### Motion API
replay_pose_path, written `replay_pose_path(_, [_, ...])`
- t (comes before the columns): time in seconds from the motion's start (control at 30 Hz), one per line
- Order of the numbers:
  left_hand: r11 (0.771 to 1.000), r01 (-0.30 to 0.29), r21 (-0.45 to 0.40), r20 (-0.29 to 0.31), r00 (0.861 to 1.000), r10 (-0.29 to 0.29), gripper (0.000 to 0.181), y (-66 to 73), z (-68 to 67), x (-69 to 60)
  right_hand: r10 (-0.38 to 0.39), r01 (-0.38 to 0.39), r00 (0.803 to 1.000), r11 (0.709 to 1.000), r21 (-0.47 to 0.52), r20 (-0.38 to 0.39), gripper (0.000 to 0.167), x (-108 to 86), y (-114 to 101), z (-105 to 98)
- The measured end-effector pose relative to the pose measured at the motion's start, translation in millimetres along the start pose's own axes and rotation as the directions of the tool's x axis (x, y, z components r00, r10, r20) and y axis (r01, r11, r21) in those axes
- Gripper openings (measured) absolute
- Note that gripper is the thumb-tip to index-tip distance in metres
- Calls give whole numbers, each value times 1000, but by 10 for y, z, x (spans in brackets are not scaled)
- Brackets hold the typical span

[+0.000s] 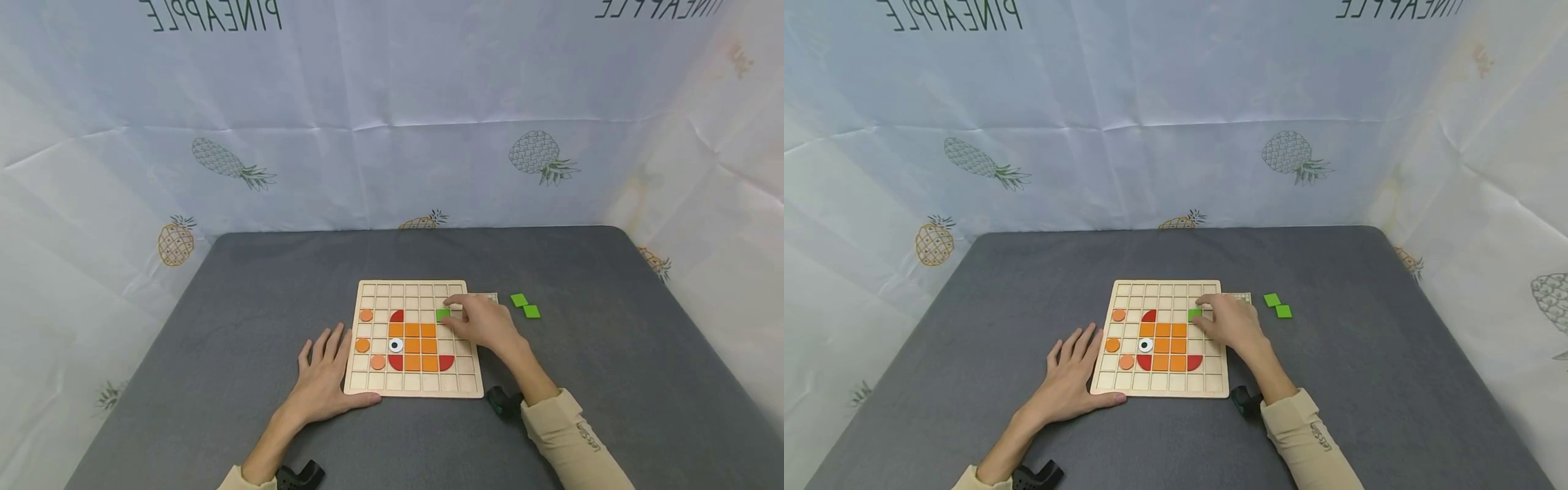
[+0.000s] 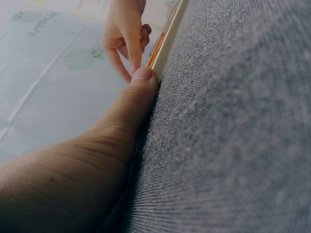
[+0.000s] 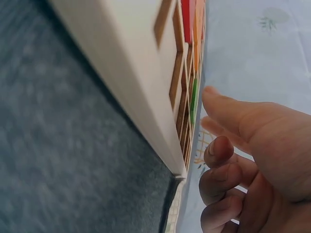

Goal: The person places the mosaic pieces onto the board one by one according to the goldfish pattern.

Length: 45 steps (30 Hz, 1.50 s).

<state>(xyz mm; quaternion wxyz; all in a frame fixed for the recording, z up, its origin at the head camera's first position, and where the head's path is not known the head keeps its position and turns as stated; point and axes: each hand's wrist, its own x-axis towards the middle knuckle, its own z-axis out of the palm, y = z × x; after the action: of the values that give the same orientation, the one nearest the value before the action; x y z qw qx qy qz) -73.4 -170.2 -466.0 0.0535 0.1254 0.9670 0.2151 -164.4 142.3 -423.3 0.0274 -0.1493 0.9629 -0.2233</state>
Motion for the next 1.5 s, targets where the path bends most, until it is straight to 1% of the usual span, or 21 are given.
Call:
replay_pose_path(0.2, [1000, 1, -5, 1, 1000, -1, 127, -1, 8, -1, 8, -7, 1000, 1000, 22, -22, 40, -18, 74, -69])
replay_pose_path(0.3, [1000, -1, -5, 0, 1000, 1, 127, -2, 12, -2, 15, -13, 999, 999, 47, -31, 40, -27, 142, -105])
replay_pose_path(0.43, [1000, 0, -2, 2, 1000, 0, 127, -6, 10, 0, 1, 3, 999, 996, 90, -51, 41, -43, 240, -151])
replay_pose_path(0.53, [1000, 3, -3, 8, 1000, -3, 127, -7, 9, 1, 10, -3, 997, 995, 96, -74, 41, -63, 306, -200])
replay_pose_path(0.8, [1000, 1, -4, 1, 1000, -1, 127, -4, 8, 0, 136, -128, 986, 988, 91, -93, 46, -119, 453, -338])
replay_pose_path(1.07, [1000, -1, -2, -1, 1000, 1, 127, 0, 12, 1, 202, -193, 970, 978, 74, -132, 44, -175, 644, -411])
replay_pose_path(1.33, [1000, -2, 2, -8, 1000, 2, 127, -1, 14, -2, 320, -314, 941, 947, 69, -111, 51, -206, 795, -447])
replay_pose_path(1.5, [1000, -5, 3, -11, 1000, 5, 128, -6, 22, -3, 369, -365, 926, 929, 55, -78, 56, -217, 835, -456])
